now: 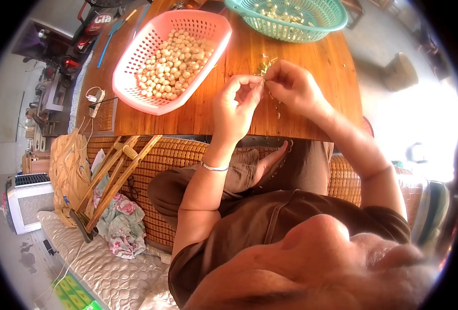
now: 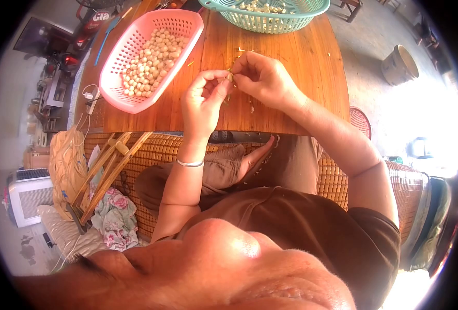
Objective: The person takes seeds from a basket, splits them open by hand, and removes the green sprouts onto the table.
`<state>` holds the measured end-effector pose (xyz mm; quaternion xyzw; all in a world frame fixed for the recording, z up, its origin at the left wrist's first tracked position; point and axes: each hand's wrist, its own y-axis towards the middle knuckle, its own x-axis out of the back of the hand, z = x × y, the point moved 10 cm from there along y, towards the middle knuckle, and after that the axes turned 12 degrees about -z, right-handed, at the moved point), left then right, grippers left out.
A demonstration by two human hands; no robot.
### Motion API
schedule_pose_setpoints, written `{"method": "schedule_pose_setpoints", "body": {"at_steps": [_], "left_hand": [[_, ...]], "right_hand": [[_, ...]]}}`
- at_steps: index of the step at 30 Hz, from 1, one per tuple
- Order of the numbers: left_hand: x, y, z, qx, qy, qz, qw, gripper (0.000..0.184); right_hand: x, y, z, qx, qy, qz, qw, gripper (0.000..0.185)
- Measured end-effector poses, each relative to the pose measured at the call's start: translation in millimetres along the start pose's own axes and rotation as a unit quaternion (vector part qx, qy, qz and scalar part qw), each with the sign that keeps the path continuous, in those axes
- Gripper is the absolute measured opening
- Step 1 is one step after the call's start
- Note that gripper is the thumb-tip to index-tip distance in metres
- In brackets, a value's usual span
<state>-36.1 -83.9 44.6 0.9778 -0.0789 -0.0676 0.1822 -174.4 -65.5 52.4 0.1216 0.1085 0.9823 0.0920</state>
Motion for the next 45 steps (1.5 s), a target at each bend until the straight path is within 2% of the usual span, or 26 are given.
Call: {"method": "schedule_pose_setpoints", "body": {"at_steps": [1,5,8,10,14,16,20,22,32,38,41,42,44,45], "left_hand": [[-1,-1,11,0.076,-0.058,0.004,0.995,0.012],[0,1,17,0.107,-0.099,0.007,0.989,0.013],[0,3,20,0.126,-0.148,0.006,0.981,0.013],[5,4,19,0.13,-0.177,-0.025,0.975,0.013],[8,5,19,0.122,-0.18,-0.03,0.976,0.014],[10,5,20,0.115,-0.184,-0.033,0.976,0.014],[13,5,18,0.109,-0.184,-0.041,0.976,0.014],[15,5,21,0.11,-0.181,-0.041,0.976,0.014],[10,18,8,0.117,-0.159,-0.036,0.98,0.013],[-36,83,-70,-0.067,-0.029,0.008,0.997,0.012],[-69,131,-74,-0.183,0.12,0.035,0.975,0.014],[-76,140,-79,-0.186,0.12,0.034,0.975,0.014],[-105,151,-81,-0.205,0.245,0.114,0.941,0.026],[-107,160,-80,-0.206,0.246,0.112,0.94,0.026]], "right_hand": [[-2,0,-3,-0.023,0.034,0.011,0.999,0.011],[-1,2,-9,-0.035,0.048,0.017,0.998,0.011],[3,7,-8,0.008,0.048,-0.004,0.999,0.012],[18,13,4,0.13,-0.093,-0.082,0.984,0.013],[33,26,-7,0.125,-0.147,-0.098,0.976,0.016],[38,29,-22,0.043,-0.113,-0.098,0.988,0.018],[43,33,-26,0.077,-0.063,-0.115,0.988,0.018],[43,32,-23,0.04,-0.137,-0.11,0.984,0.018],[44,32,-28,0.015,-0.099,-0.102,0.99,0.017],[47,32,-23,0.058,-0.066,-0.133,0.987,0.016],[46,29,-17,0.066,-0.084,-0.134,0.985,0.014],[46,30,-17,0.069,-0.084,-0.133,0.985,0.014],[51,31,-14,0.1,-0.107,-0.149,0.978,0.015],[52,31,-13,0.101,-0.106,-0.148,0.978,0.015]]}}
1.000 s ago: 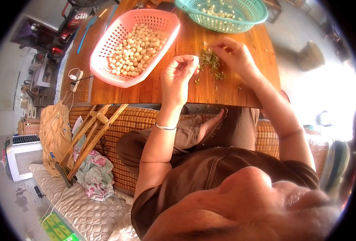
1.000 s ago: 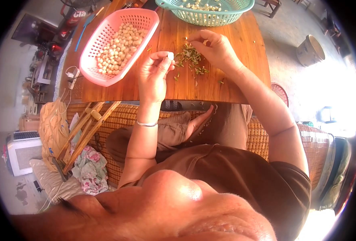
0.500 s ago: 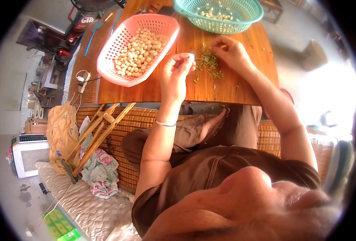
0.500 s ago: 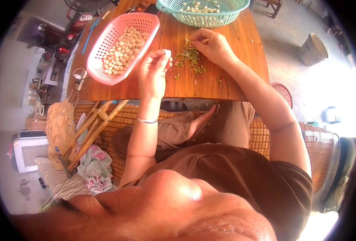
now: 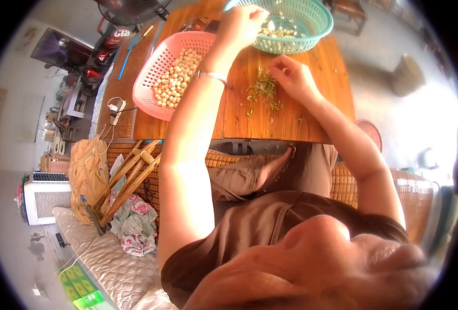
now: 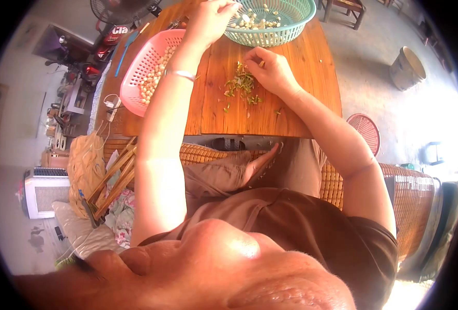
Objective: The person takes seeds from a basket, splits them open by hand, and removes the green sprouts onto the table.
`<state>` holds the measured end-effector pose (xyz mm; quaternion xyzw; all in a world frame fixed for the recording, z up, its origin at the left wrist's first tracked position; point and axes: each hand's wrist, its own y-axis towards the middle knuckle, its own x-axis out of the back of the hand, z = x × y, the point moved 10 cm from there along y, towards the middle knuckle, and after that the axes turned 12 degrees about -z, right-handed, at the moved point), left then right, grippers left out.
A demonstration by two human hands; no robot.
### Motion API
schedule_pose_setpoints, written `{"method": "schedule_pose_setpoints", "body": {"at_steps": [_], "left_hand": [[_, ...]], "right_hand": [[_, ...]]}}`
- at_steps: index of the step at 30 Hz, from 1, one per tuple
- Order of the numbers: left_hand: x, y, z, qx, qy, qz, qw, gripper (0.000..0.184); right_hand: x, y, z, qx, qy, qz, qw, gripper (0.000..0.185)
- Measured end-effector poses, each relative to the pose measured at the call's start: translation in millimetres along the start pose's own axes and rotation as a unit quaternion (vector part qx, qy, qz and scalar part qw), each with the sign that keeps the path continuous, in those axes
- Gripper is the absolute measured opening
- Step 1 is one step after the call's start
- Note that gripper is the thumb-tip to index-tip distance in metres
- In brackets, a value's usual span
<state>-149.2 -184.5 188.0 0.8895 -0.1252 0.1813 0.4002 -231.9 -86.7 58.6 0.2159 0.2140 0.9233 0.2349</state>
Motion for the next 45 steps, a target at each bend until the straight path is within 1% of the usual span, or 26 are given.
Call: {"method": "schedule_pose_setpoints", "body": {"at_steps": [2,3,5,6,7,8,9,10,12,14,15,17,19,20,23,25,27,29,31,32,34,38,41,43,44,45], "left_hand": [[-12,7,14,0.028,0.036,0.058,0.997,0.024],[-9,7,17,0.033,0.04,0.056,0.997,0.024],[27,10,3,-0.063,0.094,-0.057,0.992,0.022],[39,8,23,0.04,0.041,-0.049,0.997,0.02],[63,6,11,-0.035,0.079,-0.079,0.993,0.019],[81,1,22,0.048,0.106,-0.058,0.991,0.02],[104,-5,28,0.039,0.153,-0.084,0.984,0.021],[122,-11,44,0.058,0.14,-0.087,0.985,0.018],[153,-30,73,0.075,0.13,-0.093,0.984,0.016],[174,-53,104,0.146,0.117,-0.087,0.979,0.021],[182,-61,110,0.145,0.119,-0.091,0.978,0.021],[178,-82,131,0.17,0.215,0.015,0.962,0.018],[180,-92,133,0.109,0.271,0.015,0.956,0.018],[181,-95,134,0.106,0.288,0.016,0.952,0.019],[180,-98,134,0.091,0.327,0.021,0.941,0.02],[182,-97,130,0.081,0.35,0.026,0.933,0.02],[187,-95,138,0.111,0.371,0.031,0.922,0.02],[185,-91,148,0.133,0.359,0.042,0.923,0.021],[182,-93,159,0.155,0.348,0.053,0.923,0.021],[174,-96,166,0.159,0.365,0.092,0.913,0.021],[163,-98,173,0.144,0.372,0.142,0.906,0.023],[159,-96,169,0.138,0.403,0.158,0.891,0.024],[162,-95,160,0.127,0.421,0.153,0.885,0.024],[176,-91,151,0.215,0.288,0.066,0.931,0.025],[178,-84,140,0.125,0.211,0.005,0.969,0.023],[171,-85,121,0.125,0.21,0.01,0.97,0.023]], "right_hand": [[3,0,2,0.005,0.009,-0.003,1.0,0.014],[2,-1,-1,0.005,0.012,0.002,1.0,0.014],[5,1,-1,0.033,0.022,-0.02,0.999,0.013],[7,1,-2,0.036,0.057,-0.04,0.997,0.011],[6,0,-3,0.034,0.066,-0.034,0.997,0.011],[6,0,-8,-0.005,0.061,-0.021,0.998,0.01],[5,-1,-15,-0.043,0.055,-0.009,0.998,0.01],[1,-1,-10,0.01,0.07,0.004,0.998,0.011],[-1,-2,-1,-0.001,0.083,0.031,0.996,0.012],[-6,-3,2,-0.01,0.091,0.056,0.994,0.013],[-9,-4,3,-0.003,0.105,0.056,0.993,0.012],[-10,-6,10,0.007,0.118,0.058,0.991,0.012],[-12,-10,5,-0.043,0.076,0.071,0.994,0.018],[-13,-10,3,-0.041,0.075,0.074,0.994,0.018],[-9,-10,0,-0.013,0.039,0.04,0.998,0.018],[1,-9,12,0.05,-0.062,-0.018,0.997,0.019],[1,-9,15,0.057,-0.046,-0.021,0.997,0.018],[-1,-8,18,0.062,-0.029,-0.024,0.997,0.016],[2,-9,36,0.137,0.006,-0.053,0.989,0.011],[2,-10,34,0.139,0.006,-0.051,0.989,0.011],[-9,-11,14,0.098,-0.079,0.021,0.992,0.01],[-1,-12,27,0.101,-0.029,-0.012,0.994,0.01],[-5,-12,27,0.104,-0.039,0.01,0.994,0.011],[-8,-14,30,0.119,-0.061,0.02,0.991,0.011],[-7,-14,28,0.116,-0.061,0.018,0.991,0.011],[-7,-14,26,0.111,-0.056,0.017,0.992,0.011]]}}
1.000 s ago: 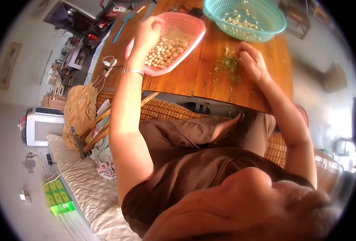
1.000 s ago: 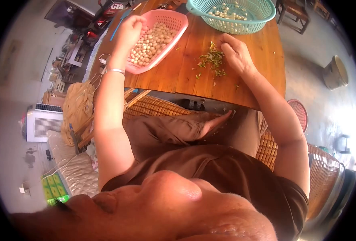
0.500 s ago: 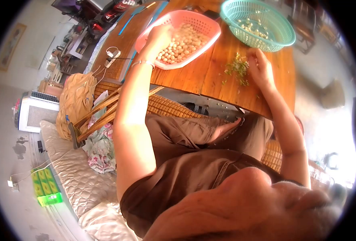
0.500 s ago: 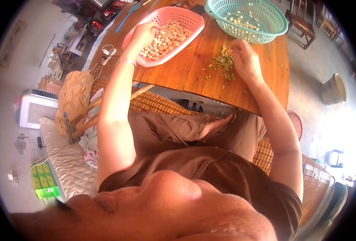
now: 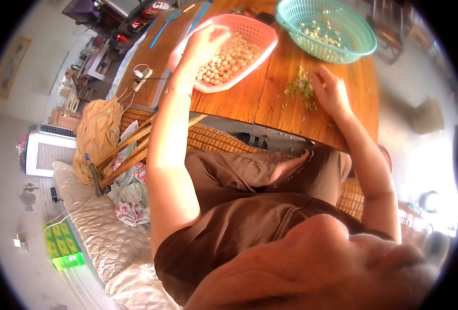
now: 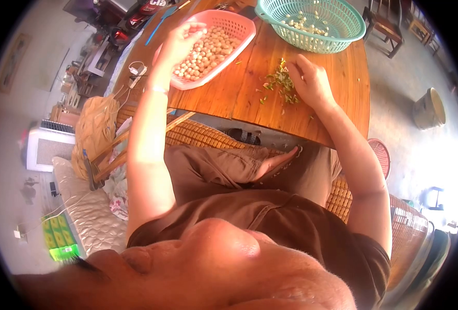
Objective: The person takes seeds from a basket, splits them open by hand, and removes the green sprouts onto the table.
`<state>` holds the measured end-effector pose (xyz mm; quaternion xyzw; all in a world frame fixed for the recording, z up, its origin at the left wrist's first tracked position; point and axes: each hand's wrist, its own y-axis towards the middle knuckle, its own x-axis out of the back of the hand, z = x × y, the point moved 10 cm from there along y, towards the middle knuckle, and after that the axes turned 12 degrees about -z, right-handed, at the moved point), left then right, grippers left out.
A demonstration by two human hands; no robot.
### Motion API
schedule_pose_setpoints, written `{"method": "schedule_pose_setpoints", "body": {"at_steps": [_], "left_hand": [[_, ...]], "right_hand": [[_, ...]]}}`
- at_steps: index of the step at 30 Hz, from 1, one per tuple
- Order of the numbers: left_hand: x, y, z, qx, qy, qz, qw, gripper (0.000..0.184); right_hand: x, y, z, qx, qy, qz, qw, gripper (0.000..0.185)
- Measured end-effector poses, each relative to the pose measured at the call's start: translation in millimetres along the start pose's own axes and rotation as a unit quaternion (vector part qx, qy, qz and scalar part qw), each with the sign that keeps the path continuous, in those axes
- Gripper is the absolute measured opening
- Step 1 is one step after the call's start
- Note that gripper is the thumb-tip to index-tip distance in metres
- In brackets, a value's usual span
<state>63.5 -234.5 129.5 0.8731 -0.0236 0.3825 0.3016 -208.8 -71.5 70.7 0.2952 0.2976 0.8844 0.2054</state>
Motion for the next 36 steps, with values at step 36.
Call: {"method": "schedule_pose_setpoints", "body": {"at_steps": [36], "left_hand": [[-75,-141,-133,-0.06,-0.312,-0.146,0.937,0.018]], "right_hand": [[-37,-28,1,-0.197,0.296,0.173,0.918,0.012]]}}
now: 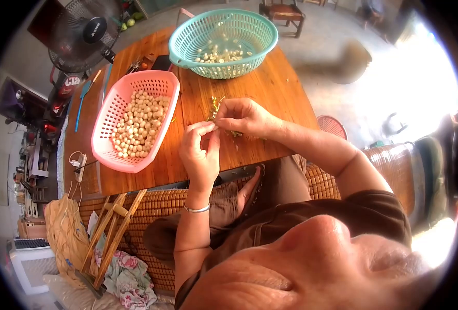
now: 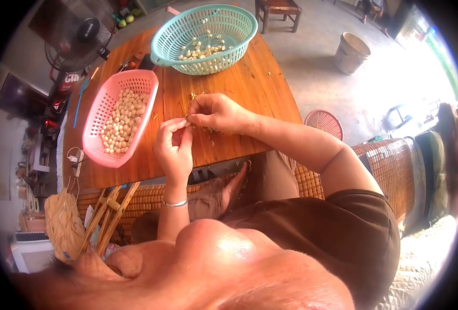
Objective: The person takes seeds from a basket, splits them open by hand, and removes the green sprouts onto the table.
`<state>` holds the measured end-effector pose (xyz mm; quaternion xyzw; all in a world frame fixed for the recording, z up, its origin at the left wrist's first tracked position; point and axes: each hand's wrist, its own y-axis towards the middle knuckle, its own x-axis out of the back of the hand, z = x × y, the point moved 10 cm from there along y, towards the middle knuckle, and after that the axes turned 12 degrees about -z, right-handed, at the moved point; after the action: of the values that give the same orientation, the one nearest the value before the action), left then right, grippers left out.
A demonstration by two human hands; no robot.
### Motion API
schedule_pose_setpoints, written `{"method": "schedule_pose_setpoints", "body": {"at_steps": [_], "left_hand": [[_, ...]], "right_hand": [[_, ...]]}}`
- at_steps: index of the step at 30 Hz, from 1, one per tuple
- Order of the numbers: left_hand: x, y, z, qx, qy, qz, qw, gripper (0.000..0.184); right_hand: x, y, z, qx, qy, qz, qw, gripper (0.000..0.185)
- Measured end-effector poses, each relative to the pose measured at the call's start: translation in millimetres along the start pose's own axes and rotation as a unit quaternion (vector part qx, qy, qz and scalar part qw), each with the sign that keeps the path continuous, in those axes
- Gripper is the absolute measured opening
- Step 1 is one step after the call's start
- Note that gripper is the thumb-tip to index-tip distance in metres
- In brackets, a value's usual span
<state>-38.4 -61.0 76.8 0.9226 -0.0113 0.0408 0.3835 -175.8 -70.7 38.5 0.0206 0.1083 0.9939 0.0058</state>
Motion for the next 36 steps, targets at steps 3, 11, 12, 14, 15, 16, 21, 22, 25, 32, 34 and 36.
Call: {"method": "schedule_pose_setpoints", "body": {"at_steps": [3,11,12,14,15,16,21,22,25,32,34,36], "left_hand": [[1,-1,1,0.007,-0.003,-0.001,1.0,0.018],[1,-2,4,0.012,-0.003,-0.001,1.0,0.017],[1,-3,7,0.028,-0.016,-0.001,0.999,0.017],[1,-3,10,0.042,-0.031,-0.001,0.999,0.017],[1,-4,11,0.044,-0.029,0.0,0.999,0.017],[1,-4,12,0.045,-0.027,0.0,0.999,0.017],[2,-5,13,0.063,-0.047,-0.002,0.997,0.017],[3,-5,12,0.06,-0.047,-0.004,0.997,0.017],[4,-4,7,0.05,-0.029,-0.002,0.998,0.018],[1,-5,2,-0.001,-0.01,0.014,1.0,0.017],[1,-5,1,0.006,-0.006,0.021,1.0,0.017],[1,-5,1,0.012,-0.003,0.028,1.0,0.018]], "right_hand": [[0,-1,1,0.0,-0.006,-0.004,1.0,0.011],[1,-2,0,-0.004,-0.001,-0.006,1.0,0.007],[1,-3,0,-0.008,-0.004,-0.007,1.0,0.007],[1,-4,6,-0.006,-0.012,-0.01,1.0,0.007],[1,-4,7,-0.004,-0.021,-0.011,1.0,0.008],[1,-4,7,-0.004,-0.021,-0.011,1.0,0.008],[3,-3,3,-0.003,-0.022,-0.023,0.999,0.015],[3,-3,4,-0.002,-0.023,-0.023,0.999,0.015],[2,-5,5,-0.013,-0.035,-0.018,0.999,0.016],[4,-5,6,0.007,-0.06,-0.027,0.998,0.016],[4,-5,12,0.032,-0.081,-0.036,0.996,0.016],[6,-7,20,0.05,-0.126,-0.051,0.99,0.015]]}}
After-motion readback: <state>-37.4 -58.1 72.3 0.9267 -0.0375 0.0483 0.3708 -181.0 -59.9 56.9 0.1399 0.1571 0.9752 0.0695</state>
